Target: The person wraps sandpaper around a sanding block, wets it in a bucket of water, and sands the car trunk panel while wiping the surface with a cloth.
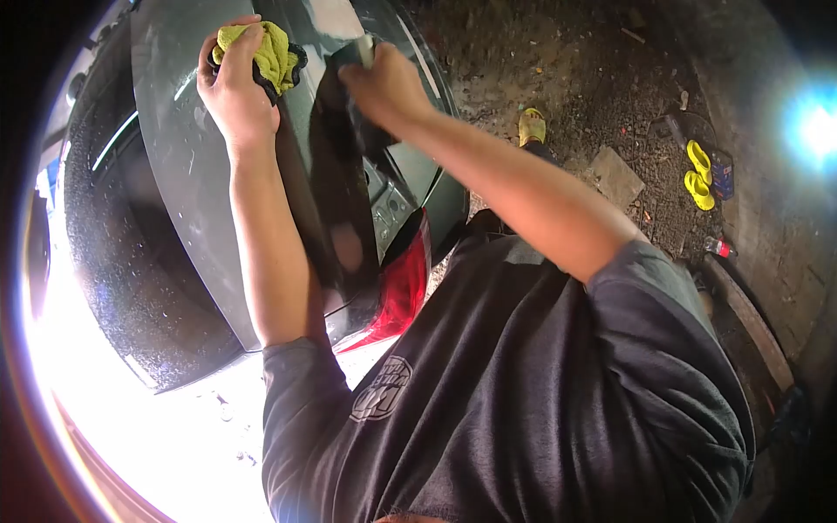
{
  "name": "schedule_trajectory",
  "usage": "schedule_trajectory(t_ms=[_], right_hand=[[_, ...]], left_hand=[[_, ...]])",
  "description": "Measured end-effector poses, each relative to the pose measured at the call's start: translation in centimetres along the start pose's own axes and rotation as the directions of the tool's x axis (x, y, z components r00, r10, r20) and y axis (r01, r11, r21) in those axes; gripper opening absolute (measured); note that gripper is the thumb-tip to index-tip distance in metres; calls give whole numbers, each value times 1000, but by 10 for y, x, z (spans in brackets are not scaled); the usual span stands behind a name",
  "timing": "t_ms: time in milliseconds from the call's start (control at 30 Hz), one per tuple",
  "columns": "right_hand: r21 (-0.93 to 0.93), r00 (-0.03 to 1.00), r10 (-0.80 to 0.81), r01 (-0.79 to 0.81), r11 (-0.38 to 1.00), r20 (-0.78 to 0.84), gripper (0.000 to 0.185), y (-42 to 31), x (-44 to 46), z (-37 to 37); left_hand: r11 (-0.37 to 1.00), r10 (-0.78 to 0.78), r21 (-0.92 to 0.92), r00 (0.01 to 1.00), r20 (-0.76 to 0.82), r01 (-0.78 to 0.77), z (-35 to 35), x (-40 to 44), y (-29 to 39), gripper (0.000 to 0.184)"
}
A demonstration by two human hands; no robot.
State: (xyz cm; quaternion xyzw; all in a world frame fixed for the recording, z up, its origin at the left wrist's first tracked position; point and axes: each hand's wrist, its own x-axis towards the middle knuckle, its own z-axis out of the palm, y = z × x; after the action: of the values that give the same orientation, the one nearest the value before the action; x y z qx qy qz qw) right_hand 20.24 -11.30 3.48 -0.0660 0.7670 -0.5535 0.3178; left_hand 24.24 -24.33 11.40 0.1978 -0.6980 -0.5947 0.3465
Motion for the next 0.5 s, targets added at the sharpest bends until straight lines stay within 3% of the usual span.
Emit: schedule_trajectory(t_ms=[67, 167, 267, 300, 500], right_hand=[[22, 999, -40, 39, 999, 12, 43, 3, -6, 0], [2, 999, -44, 44, 999, 25, 43, -4, -42, -3], [4, 995, -102, 102, 995, -10, 42, 8, -20, 0], [21, 1000, -30, 31, 999, -5, 41, 1, -4, -2], [25, 999, -36, 35, 999, 23, 38, -1, -38, -3]], left_hand=[[999, -40, -2, 998, -42, 40, -1, 3, -2, 11], [1000, -7, 1, 999, -34, 7, -1, 3, 0, 11], [997, 82, 7, 996, 41, -82, -7, 6, -10, 9], [999, 49, -3, 998, 25, -49, -6, 4, -10, 9], [1000, 26, 1, 1000, -16, -26, -3, 5, -8, 10]])
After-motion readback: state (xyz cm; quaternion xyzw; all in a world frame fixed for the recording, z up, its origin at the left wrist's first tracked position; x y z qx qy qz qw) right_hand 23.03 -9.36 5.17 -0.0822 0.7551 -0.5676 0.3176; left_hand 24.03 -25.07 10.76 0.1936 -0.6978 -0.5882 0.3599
